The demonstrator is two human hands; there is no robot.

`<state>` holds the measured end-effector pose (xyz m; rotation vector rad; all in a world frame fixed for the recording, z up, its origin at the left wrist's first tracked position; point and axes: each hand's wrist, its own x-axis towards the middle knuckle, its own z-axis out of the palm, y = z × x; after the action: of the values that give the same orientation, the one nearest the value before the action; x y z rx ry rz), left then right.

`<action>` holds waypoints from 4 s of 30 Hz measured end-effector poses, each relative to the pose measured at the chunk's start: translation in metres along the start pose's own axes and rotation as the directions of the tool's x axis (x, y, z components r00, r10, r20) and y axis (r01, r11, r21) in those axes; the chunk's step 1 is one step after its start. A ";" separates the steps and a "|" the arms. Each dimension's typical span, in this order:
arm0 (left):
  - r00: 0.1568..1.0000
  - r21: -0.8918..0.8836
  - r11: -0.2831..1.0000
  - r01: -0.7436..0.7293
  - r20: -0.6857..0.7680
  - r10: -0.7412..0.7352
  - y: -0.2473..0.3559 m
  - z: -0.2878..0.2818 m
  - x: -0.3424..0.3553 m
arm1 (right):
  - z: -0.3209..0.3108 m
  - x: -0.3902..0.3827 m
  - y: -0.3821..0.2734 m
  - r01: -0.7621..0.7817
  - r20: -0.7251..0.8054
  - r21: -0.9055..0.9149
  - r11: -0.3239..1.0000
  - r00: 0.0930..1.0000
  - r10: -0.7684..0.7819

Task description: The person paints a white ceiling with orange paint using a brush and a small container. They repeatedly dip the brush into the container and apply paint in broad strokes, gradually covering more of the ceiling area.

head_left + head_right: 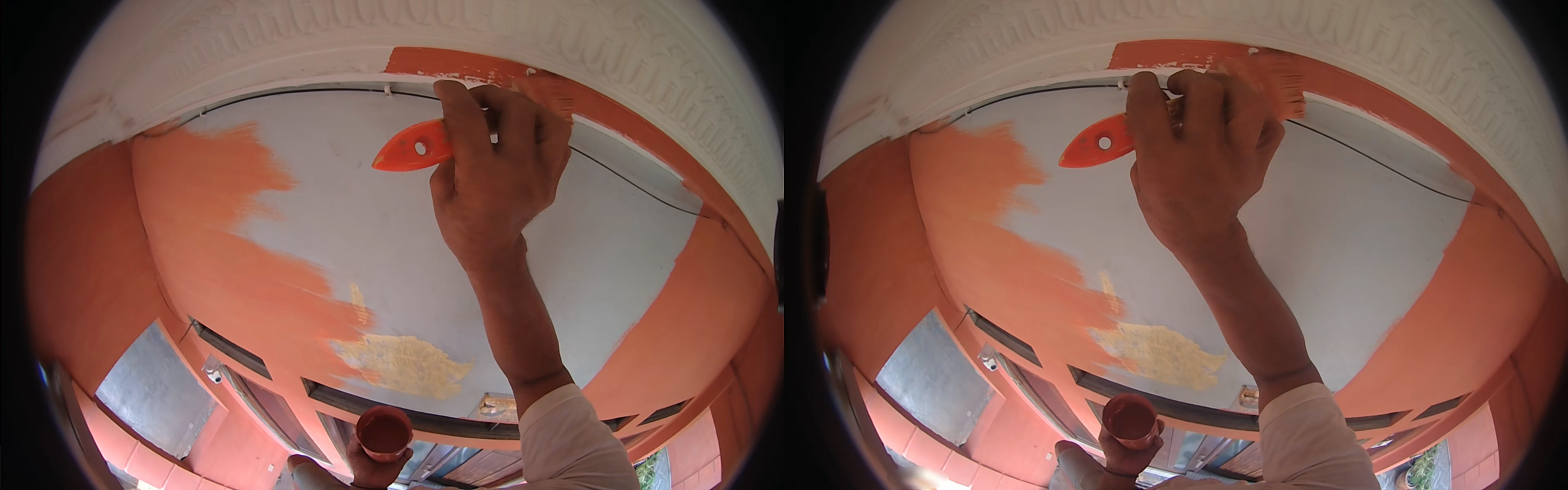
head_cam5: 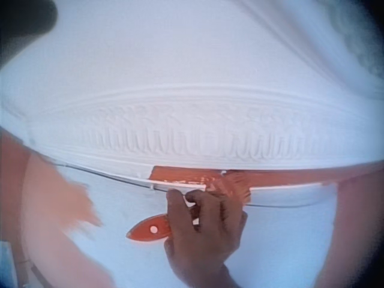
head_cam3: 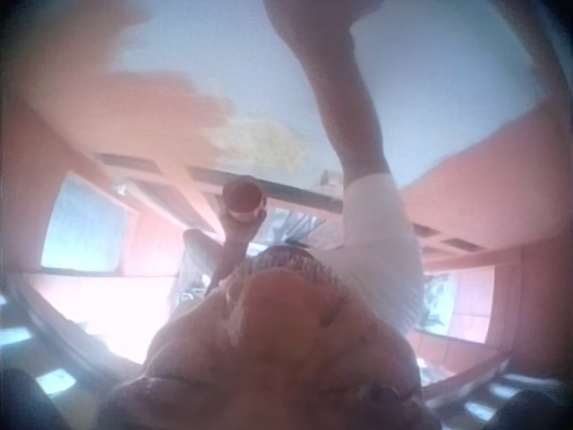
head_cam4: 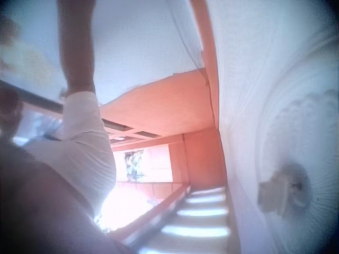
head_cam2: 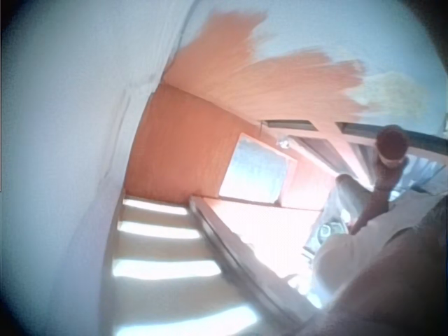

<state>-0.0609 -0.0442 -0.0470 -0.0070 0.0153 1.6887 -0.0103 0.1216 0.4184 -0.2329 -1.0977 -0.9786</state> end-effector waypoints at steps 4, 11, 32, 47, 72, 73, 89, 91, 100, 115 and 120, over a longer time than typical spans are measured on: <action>1.000 0.003 1.000 -0.006 0.010 0.006 0.000 0.002 -0.001 | 0.007 0.003 -0.008 0.004 -0.018 0.029 1.000 1.000 -0.004; 1.000 0.018 1.000 -0.020 -0.009 0.021 0.006 0.009 -0.005 | 0.020 0.005 -0.028 -0.013 -0.025 0.077 0.997 1.000 0.015; 0.992 0.030 0.998 -0.062 0.110 0.059 0.013 -0.012 0.001 | 0.022 0.005 -0.084 0.053 -0.093 0.573 0.818 0.996 0.000; 0.988 -0.002 0.993 -0.119 0.101 0.119 -0.003 0.008 -0.003 | 0.023 -0.101 0.072 -0.770 0.732 0.455 -0.448 0.610 -0.304; 0.978 0.004 0.981 -0.193 -0.087 0.192 -0.009 -0.006 0.016 | -0.005 -0.097 0.149 -0.461 0.551 0.833 0.306 0.738 -0.390; 0.977 0.028 0.980 -0.198 -0.080 0.199 -0.007 -0.011 0.016 | -0.007 -0.096 0.153 -0.451 0.533 0.845 0.287 0.751 -0.390; 0.985 -0.022 0.985 -0.170 -0.030 0.169 -0.001 -0.026 0.012 | -0.060 -0.077 0.089 -0.168 0.286 0.954 0.248 0.757 -0.587; 0.980 -0.062 0.978 -0.200 -0.005 0.200 -0.002 -0.038 0.006 | -0.068 -0.119 0.060 -0.382 0.413 0.910 0.162 0.795 -0.444; 0.951 -0.130 0.948 -0.292 -0.146 0.273 0.009 -0.052 -0.032 | -0.152 -0.283 -0.036 -0.680 0.627 0.713 0.172 0.509 -0.589; 0.937 -0.105 0.931 -0.349 -0.038 0.347 0.014 -0.069 -0.039 | -0.100 -0.164 0.028 -0.387 0.447 0.866 0.316 0.883 -0.142; 0.940 -0.203 0.920 -0.336 -0.013 0.341 0.012 -0.062 -0.038 | -0.153 -0.249 -0.016 -0.636 0.677 0.730 0.251 0.623 -0.391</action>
<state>-0.0685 -0.0847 -0.1089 -0.1456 -0.1824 2.0314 0.0495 0.1568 0.1341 0.3553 -2.3076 0.2992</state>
